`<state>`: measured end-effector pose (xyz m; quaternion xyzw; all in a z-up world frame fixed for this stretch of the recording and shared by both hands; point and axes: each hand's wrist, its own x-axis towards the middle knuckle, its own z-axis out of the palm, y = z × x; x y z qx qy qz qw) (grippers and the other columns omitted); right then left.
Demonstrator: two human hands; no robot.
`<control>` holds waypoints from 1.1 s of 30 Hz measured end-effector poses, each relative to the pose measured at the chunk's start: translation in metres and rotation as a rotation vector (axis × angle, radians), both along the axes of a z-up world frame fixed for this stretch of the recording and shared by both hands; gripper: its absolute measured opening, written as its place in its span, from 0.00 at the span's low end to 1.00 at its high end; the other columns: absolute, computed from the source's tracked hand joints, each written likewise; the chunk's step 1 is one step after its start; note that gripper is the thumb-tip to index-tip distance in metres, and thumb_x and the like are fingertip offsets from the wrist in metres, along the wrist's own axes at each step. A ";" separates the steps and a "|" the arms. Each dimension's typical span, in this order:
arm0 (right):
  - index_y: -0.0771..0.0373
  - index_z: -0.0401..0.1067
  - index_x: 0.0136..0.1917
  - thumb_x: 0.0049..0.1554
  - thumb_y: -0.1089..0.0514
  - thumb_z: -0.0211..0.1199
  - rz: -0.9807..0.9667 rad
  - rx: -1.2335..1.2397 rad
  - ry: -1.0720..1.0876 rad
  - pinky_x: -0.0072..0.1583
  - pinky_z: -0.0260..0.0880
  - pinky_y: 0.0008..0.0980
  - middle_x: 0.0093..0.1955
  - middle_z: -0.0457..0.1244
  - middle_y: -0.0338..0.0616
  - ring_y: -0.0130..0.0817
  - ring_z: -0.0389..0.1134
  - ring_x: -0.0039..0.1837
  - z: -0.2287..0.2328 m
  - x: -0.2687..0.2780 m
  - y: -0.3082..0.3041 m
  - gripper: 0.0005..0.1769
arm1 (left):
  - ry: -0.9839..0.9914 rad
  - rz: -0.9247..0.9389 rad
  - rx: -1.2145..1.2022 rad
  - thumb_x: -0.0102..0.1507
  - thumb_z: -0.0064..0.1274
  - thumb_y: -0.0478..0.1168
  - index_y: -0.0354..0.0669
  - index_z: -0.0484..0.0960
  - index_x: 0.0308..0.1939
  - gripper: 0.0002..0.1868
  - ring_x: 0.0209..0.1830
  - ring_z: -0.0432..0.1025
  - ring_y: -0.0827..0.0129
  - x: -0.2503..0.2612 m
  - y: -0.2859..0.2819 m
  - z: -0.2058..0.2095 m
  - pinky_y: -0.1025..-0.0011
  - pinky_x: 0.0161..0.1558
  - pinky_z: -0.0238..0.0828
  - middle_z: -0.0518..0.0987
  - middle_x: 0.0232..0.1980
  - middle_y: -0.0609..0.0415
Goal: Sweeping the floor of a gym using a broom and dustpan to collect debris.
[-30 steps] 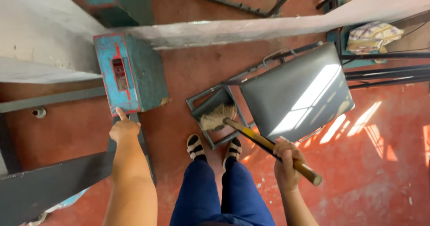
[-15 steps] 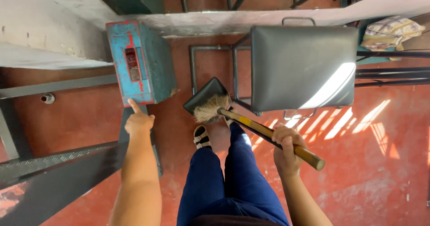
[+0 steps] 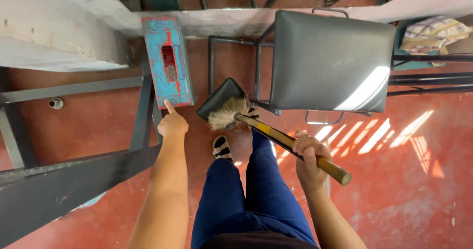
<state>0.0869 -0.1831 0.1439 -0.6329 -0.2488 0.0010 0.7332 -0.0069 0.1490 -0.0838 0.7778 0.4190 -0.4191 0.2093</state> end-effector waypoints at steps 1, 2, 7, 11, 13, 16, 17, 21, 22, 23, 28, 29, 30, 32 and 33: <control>0.56 0.58 0.34 0.67 0.58 0.54 0.001 0.005 -0.001 0.63 0.63 0.52 0.33 0.59 0.43 0.38 0.64 0.38 0.000 0.002 -0.001 0.19 | -0.001 0.001 0.005 0.69 0.45 0.47 0.43 0.26 0.82 0.49 0.59 0.76 0.44 0.001 0.007 -0.007 0.47 0.53 0.73 0.80 0.58 0.37; 0.56 0.59 0.34 0.67 0.58 0.54 0.003 0.006 -0.007 0.63 0.63 0.52 0.32 0.58 0.44 0.38 0.64 0.38 0.000 0.000 -0.003 0.19 | -0.008 -0.019 -0.009 0.70 0.45 0.50 0.44 0.27 0.82 0.49 0.60 0.75 0.43 0.000 0.011 -0.015 0.45 0.53 0.73 0.80 0.59 0.37; 0.57 0.60 0.33 0.67 0.57 0.55 -0.022 -0.030 -0.013 0.63 0.63 0.50 0.31 0.58 0.43 0.36 0.63 0.37 0.014 -0.015 -0.012 0.19 | -0.016 -0.036 -0.010 0.70 0.43 0.54 0.45 0.30 0.82 0.48 0.59 0.75 0.43 -0.004 0.000 -0.002 0.46 0.52 0.73 0.80 0.58 0.36; 0.58 0.61 0.32 0.65 0.59 0.57 -0.009 -0.016 -0.038 0.62 0.63 0.52 0.31 0.59 0.45 0.38 0.63 0.37 0.009 -0.019 -0.022 0.19 | -0.116 0.020 -0.095 0.71 0.42 0.54 0.46 0.34 0.83 0.45 0.66 0.71 0.42 0.002 -0.027 0.082 0.45 0.61 0.68 0.77 0.64 0.33; 0.59 0.62 0.33 0.65 0.59 0.58 -0.016 -0.032 -0.049 0.61 0.63 0.51 0.32 0.59 0.45 0.38 0.63 0.37 0.013 -0.023 -0.025 0.18 | -0.172 0.030 -0.138 0.72 0.40 0.53 0.47 0.37 0.84 0.42 0.69 0.70 0.41 0.000 -0.053 0.123 0.45 0.64 0.67 0.75 0.66 0.32; 0.61 0.63 0.32 0.64 0.62 0.60 0.030 -0.068 -0.035 0.51 0.65 0.43 0.32 0.59 0.45 0.39 0.62 0.36 0.032 -0.032 -0.031 0.19 | -0.190 0.000 -0.239 0.72 0.39 0.56 0.52 0.39 0.84 0.42 0.67 0.71 0.43 -0.022 -0.099 0.133 0.47 0.62 0.69 0.77 0.63 0.32; 0.61 0.61 0.32 0.64 0.62 0.59 0.036 -0.075 -0.030 0.50 0.65 0.42 0.32 0.59 0.45 0.40 0.61 0.37 0.034 -0.034 -0.038 0.19 | -0.182 -0.057 -0.279 0.70 0.42 0.58 0.54 0.42 0.83 0.43 0.67 0.71 0.43 -0.031 -0.114 0.125 0.47 0.62 0.69 0.77 0.64 0.32; 0.62 0.63 0.31 0.63 0.65 0.62 0.060 -0.072 -0.015 0.46 0.66 0.42 0.32 0.60 0.48 0.42 0.62 0.37 0.029 -0.044 -0.072 0.19 | -0.255 -0.160 -0.473 0.66 0.43 0.65 0.60 0.51 0.82 0.43 0.73 0.65 0.43 -0.045 -0.181 0.162 0.49 0.70 0.62 0.70 0.72 0.35; 0.62 0.63 0.31 0.63 0.65 0.62 0.046 -0.068 -0.021 0.46 0.66 0.42 0.32 0.60 0.48 0.42 0.62 0.37 0.031 -0.046 -0.082 0.19 | -0.257 -0.176 -0.471 0.66 0.43 0.65 0.60 0.51 0.82 0.43 0.73 0.65 0.43 -0.047 -0.199 0.163 0.49 0.70 0.62 0.70 0.72 0.35; 0.63 0.62 0.30 0.62 0.66 0.62 0.049 -0.054 -0.031 0.45 0.66 0.42 0.31 0.59 0.48 0.42 0.61 0.36 0.033 -0.049 -0.092 0.20 | -0.354 0.012 -0.666 0.66 0.49 0.58 0.66 0.57 0.79 0.38 0.54 0.74 0.47 -0.050 -0.218 0.164 0.57 0.49 0.73 0.76 0.63 0.35; 0.63 0.62 0.29 0.63 0.65 0.64 0.057 -0.023 -0.019 0.45 0.65 0.39 0.30 0.58 0.47 0.41 0.60 0.35 0.035 -0.058 -0.156 0.22 | -0.445 0.397 -1.122 0.71 0.44 0.63 0.74 0.60 0.77 0.30 0.31 0.82 0.50 -0.038 -0.306 0.221 0.63 0.27 0.84 0.83 0.45 0.33; 0.63 0.62 0.29 0.63 0.65 0.64 0.057 -0.011 -0.008 0.46 0.65 0.39 0.31 0.58 0.46 0.39 0.60 0.36 0.031 -0.058 -0.174 0.21 | -0.424 0.386 -1.171 0.70 0.37 0.68 0.74 0.57 0.79 0.33 0.31 0.82 0.52 -0.033 -0.324 0.231 0.64 0.29 0.83 0.83 0.45 0.35; 0.63 0.63 0.29 0.62 0.65 0.64 0.059 0.001 0.005 0.47 0.66 0.40 0.31 0.59 0.46 0.38 0.60 0.37 0.027 -0.059 -0.192 0.21 | -0.402 0.378 -1.219 0.69 0.30 0.73 0.74 0.53 0.80 0.36 0.31 0.81 0.54 -0.029 -0.343 0.240 0.65 0.31 0.82 0.84 0.45 0.36; 0.63 0.63 0.30 0.62 0.65 0.65 0.060 0.011 0.016 0.47 0.65 0.40 0.31 0.58 0.47 0.39 0.60 0.37 0.026 -0.060 -0.228 0.21 | -0.395 0.352 -1.250 0.68 0.27 0.76 0.76 0.51 0.80 0.38 0.33 0.82 0.52 -0.021 -0.387 0.230 0.64 0.31 0.82 0.84 0.46 0.36; 0.64 0.64 0.30 0.62 0.65 0.65 0.065 0.020 0.031 0.47 0.65 0.41 0.32 0.58 0.48 0.40 0.60 0.38 0.025 -0.062 -0.247 0.20 | -0.388 0.330 -1.281 0.66 0.25 0.80 0.78 0.49 0.80 0.40 0.34 0.82 0.50 -0.019 -0.410 0.225 0.62 0.32 0.81 0.84 0.47 0.37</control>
